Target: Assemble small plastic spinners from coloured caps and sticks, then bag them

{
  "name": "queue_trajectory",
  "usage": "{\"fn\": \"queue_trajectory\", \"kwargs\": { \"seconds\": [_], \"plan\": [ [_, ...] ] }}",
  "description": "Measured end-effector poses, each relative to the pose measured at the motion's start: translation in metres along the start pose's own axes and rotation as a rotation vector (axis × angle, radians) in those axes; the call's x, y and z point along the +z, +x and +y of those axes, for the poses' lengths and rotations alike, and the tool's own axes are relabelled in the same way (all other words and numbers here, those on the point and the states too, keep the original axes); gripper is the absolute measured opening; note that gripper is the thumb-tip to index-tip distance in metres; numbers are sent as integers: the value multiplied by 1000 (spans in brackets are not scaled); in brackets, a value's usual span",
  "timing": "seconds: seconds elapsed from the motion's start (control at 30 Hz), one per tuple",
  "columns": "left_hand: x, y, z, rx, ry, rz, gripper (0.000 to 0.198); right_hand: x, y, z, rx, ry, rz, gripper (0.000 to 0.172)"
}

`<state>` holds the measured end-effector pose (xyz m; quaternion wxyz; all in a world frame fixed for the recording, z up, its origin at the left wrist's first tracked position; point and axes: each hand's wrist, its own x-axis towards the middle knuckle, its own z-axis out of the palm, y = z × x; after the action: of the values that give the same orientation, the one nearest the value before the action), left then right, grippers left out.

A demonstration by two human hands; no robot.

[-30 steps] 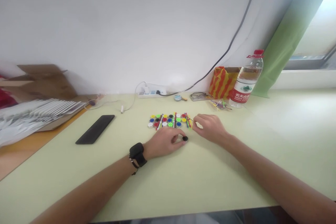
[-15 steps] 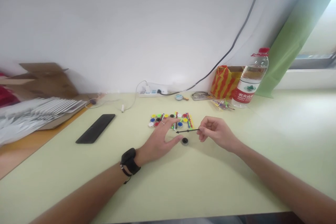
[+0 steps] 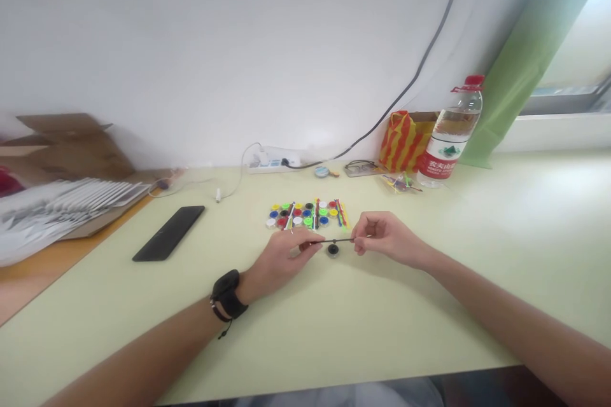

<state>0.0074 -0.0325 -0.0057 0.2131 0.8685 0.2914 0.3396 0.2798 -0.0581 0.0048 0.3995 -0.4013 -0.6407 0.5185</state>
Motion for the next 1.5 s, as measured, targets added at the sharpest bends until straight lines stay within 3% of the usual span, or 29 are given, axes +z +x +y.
{"fn": "queue_trajectory", "kwargs": {
  "seconds": [0.23,0.57,0.9,1.17,1.33,1.5],
  "plan": [
    [1,1,-5,-19,5,-83,19,3,4,15,28,-183,-2,15],
    [2,-2,-4,-56,-21,-164,23,3,4,21,-7,-241,-19,18],
    [1,-2,7,97,143,-262,30,13,3,18,-111,-383,-30,17],
    [0,-4,11,117,234,-281,29,10,3,22,-129,-453,-61,15],
    [-3,-6,9,73,155,-259,48,10,3,22,-86,-427,-53,16],
    [-7,-5,7,-62,57,-175,55,12,0,15,5,-394,28,41]
  ]
}}
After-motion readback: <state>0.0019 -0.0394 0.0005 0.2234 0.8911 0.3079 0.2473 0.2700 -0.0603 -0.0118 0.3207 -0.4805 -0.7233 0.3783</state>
